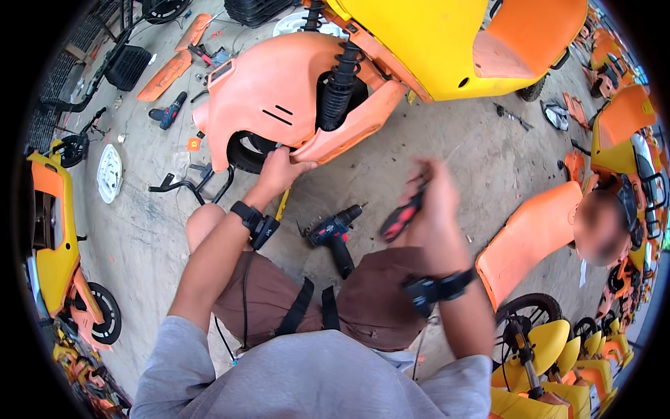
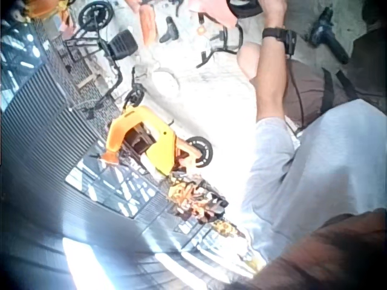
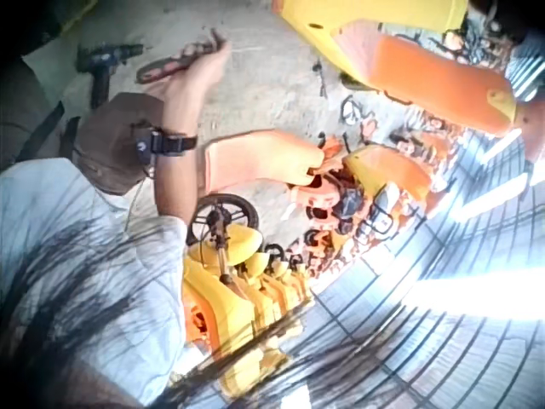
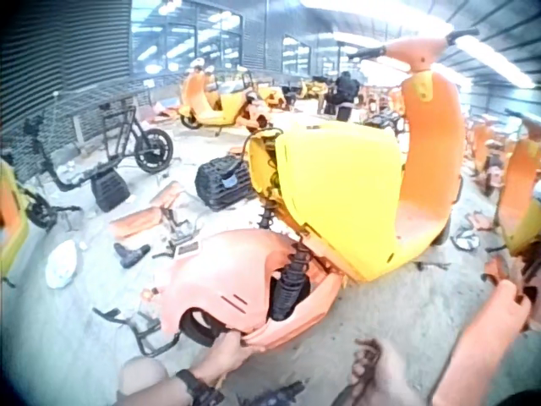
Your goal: The person assembles an orange and yellow scooter by using a drill to secure a side panel, then uses a screwdriver to tighten components and adjust the plastic casing while handling various loose parts on the floor.
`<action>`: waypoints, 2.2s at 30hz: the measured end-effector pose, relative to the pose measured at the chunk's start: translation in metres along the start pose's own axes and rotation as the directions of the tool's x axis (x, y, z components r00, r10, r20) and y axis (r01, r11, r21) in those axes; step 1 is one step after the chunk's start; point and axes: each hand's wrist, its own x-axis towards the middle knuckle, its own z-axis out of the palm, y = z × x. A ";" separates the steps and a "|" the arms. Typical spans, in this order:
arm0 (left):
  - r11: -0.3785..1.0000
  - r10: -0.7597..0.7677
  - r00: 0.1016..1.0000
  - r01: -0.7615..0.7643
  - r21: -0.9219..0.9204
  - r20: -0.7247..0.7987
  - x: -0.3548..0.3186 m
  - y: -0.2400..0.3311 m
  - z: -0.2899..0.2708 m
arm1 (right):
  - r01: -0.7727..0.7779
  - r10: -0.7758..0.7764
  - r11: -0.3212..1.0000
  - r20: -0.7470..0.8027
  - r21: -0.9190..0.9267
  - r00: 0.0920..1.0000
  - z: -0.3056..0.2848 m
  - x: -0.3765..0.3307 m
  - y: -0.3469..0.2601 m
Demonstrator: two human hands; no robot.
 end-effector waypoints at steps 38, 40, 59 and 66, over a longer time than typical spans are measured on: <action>0.904 0.372 0.696 -0.423 0.068 -0.614 0.052 0.062 -0.118 | -0.158 -0.253 -0.031 -0.145 -0.987 0.956 -0.051 0.033 0.342; 0.929 0.346 0.729 -0.355 0.105 -0.591 0.065 0.066 -0.107 | -0.042 -0.328 0.071 -0.063 -0.997 0.943 -0.061 0.031 0.335; 0.910 0.406 0.699 -0.247 0.333 -0.588 0.072 0.061 -0.097 | -0.080 -0.003 0.928 0.223 0.363 0.975 0.003 0.028 0.145; 0.870 0.475 0.686 -0.270 0.413 -0.551 0.073 0.065 -0.097 | -0.017 -0.046 0.866 0.113 0.499 0.993 0.006 0.030 0.161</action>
